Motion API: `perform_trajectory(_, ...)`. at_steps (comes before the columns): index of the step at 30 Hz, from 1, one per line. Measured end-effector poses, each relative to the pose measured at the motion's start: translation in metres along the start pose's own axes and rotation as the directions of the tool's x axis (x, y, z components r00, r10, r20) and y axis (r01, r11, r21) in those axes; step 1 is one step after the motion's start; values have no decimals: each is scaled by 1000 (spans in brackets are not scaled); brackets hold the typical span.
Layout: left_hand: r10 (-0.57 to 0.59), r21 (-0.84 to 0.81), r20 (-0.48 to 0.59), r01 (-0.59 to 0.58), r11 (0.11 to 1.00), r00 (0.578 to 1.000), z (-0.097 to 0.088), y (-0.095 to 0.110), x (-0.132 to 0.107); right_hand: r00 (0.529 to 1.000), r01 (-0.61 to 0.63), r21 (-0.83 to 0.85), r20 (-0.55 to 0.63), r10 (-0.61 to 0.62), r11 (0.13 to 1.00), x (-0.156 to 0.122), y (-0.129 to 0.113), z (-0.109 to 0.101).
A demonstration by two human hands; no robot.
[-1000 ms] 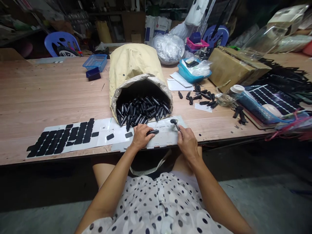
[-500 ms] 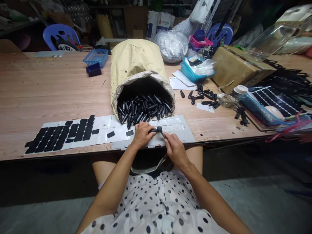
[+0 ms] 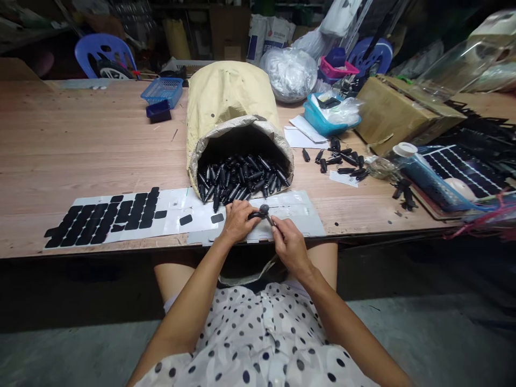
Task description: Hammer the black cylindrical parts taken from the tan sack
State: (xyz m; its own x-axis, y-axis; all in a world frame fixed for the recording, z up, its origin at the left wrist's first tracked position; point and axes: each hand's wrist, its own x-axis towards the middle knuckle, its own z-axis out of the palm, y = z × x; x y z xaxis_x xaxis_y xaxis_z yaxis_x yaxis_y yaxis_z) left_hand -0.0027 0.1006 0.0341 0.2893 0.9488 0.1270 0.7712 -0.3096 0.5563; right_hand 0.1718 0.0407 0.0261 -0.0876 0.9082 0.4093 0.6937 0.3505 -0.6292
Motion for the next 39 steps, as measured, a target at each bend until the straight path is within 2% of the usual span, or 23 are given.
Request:
perform_trajectory(4, 12, 6, -35, -11, 1000, 999, 4, -3, 0, 993, -96, -225, -87, 78, 970, 14, 22, -17)
perform_trajectory(7, 29, 14, -49, -29, 999, 998, 6, -3, -1, 980, -199, -454, -96, 175, 868, 24, 38, -27)
perform_trajectory(9, 32, 20, -43, -32, 999, 999, 6, -3, -1, 976, -216, -553, -92, 199, 805, 27, 46, -28)
perform_trajectory(12, 41, 31, -43, -40, 999, 998, 6, -4, -3, 978, -206, -628, -116, 172, 751, 25, 50, -25)
perform_trajectory(20, 105, 55, -90, -101, 993, 990, 9, -9, -5, 985, -167, -693, -142, 95, 701, 21, 47, -17)
perform_trajectory(24, 206, 64, -82, -201, 978, 975, 6, -8, -14, 986, -160, -714, -141, 85, 682, 22, 47, -16)
perform_trajectory(28, 333, 72, -23, -330, 941, 943, 3, -6, -42, 987, -158, -721, -142, 79, 675, 22, 47, -16)
perform_trajectory(32, 399, 85, 81, -405, 910, 913, 0, -5, -68, 987, -152, -718, -144, 69, 679, 21, 48, -16)
perform_trajectory(35, 405, 105, 173, -425, 899, 898, 0, -3, -73, 987, -150, -714, -147, 64, 684, 21, 50, -16)
perform_trajectory(39, 390, 173, 197, -423, 889, 900, 4, -2, -73, 988, -153, -699, -135, 81, 699, 21, 51, -17)
